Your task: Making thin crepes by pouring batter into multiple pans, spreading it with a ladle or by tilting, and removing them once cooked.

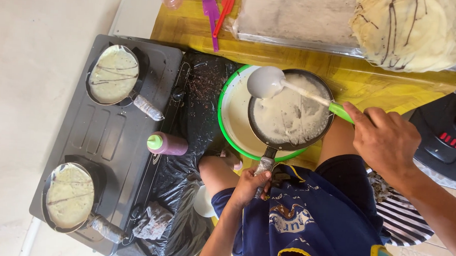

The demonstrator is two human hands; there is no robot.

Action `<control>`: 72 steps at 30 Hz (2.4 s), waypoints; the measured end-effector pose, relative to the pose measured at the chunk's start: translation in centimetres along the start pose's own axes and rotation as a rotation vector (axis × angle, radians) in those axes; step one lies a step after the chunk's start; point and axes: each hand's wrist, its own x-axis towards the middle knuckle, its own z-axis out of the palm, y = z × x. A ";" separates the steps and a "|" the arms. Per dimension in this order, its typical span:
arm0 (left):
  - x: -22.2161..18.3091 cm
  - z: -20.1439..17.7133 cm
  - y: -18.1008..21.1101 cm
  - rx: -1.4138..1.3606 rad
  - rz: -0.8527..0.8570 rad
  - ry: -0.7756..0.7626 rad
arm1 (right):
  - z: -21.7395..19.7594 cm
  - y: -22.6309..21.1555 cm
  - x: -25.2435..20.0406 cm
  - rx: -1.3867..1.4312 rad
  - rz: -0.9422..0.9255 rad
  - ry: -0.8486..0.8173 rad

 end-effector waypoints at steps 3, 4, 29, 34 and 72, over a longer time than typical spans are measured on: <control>0.1 -0.2 0.2 0.028 -0.012 0.025 | 0.1 0.6 0.0 -0.005 0.034 0.008; 0.1 -0.4 0.3 0.036 -0.032 0.041 | 0.0 0.9 0.0 0.001 0.053 0.003; -3.6 -4.7 1.9 1.865 0.486 0.972 | 13.1 -6.0 -10.2 0.174 0.140 -1.120; -2.5 -4.6 1.4 1.873 0.597 1.138 | 12.4 -8.3 -9.5 0.270 0.117 -0.896; -13.2 -23.0 -4.6 -0.774 0.770 1.344 | -17.0 -46.7 22.2 2.423 0.235 -1.755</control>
